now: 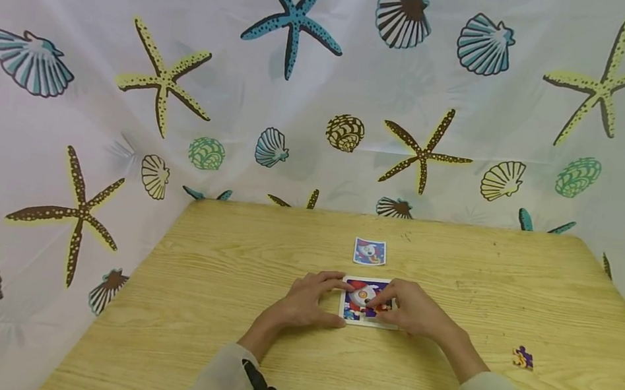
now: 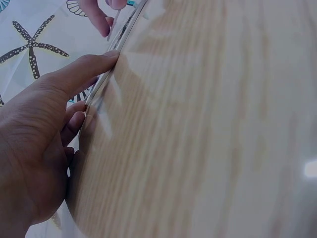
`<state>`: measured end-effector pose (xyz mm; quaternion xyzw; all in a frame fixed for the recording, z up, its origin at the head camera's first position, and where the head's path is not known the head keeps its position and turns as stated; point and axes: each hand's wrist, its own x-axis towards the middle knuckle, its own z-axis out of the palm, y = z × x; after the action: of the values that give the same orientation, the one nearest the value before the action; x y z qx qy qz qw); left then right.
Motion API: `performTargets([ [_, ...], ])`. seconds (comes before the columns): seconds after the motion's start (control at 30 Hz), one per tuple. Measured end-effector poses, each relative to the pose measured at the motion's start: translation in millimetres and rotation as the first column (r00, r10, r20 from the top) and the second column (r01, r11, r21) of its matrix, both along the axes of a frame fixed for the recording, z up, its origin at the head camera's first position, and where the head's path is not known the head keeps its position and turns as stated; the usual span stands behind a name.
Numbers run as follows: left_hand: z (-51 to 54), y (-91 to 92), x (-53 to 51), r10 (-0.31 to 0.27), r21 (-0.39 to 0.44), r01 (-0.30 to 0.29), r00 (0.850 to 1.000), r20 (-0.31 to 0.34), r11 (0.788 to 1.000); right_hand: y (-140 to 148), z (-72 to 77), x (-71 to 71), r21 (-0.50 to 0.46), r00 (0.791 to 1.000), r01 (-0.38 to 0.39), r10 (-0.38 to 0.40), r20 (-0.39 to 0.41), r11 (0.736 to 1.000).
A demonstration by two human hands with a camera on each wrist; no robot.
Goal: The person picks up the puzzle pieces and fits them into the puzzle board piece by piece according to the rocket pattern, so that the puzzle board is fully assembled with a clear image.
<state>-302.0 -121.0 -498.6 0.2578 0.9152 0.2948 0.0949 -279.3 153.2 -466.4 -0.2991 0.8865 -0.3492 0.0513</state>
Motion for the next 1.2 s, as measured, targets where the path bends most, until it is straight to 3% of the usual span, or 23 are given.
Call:
performTargets([
  [0.2,0.0,-1.5,-1.3,-0.006,0.001,0.006,1.000,0.003,1.000,-9,-1.5,-4.4,0.041,0.998,-0.042,0.043,-0.043,0.998],
  [0.53,3.2,1.3,0.1,-0.003,0.010,0.003,1.000,0.005,1.000,-16,0.1,-2.1,0.092,1.000,0.013,-0.011,-0.020,0.996],
  [0.87,-2.0,-0.1,-0.3,0.003,-0.001,-0.003,1.000,0.010,1.000,-24,-1.8,-0.1,0.112,0.998,0.068,-0.069,0.007,0.991],
  [1.2,-4.3,1.4,-2.0,-0.007,-0.004,0.007,1.000,0.000,1.000,-26,3.7,5.4,0.149,0.998,0.060,-0.062,0.007,0.987],
])
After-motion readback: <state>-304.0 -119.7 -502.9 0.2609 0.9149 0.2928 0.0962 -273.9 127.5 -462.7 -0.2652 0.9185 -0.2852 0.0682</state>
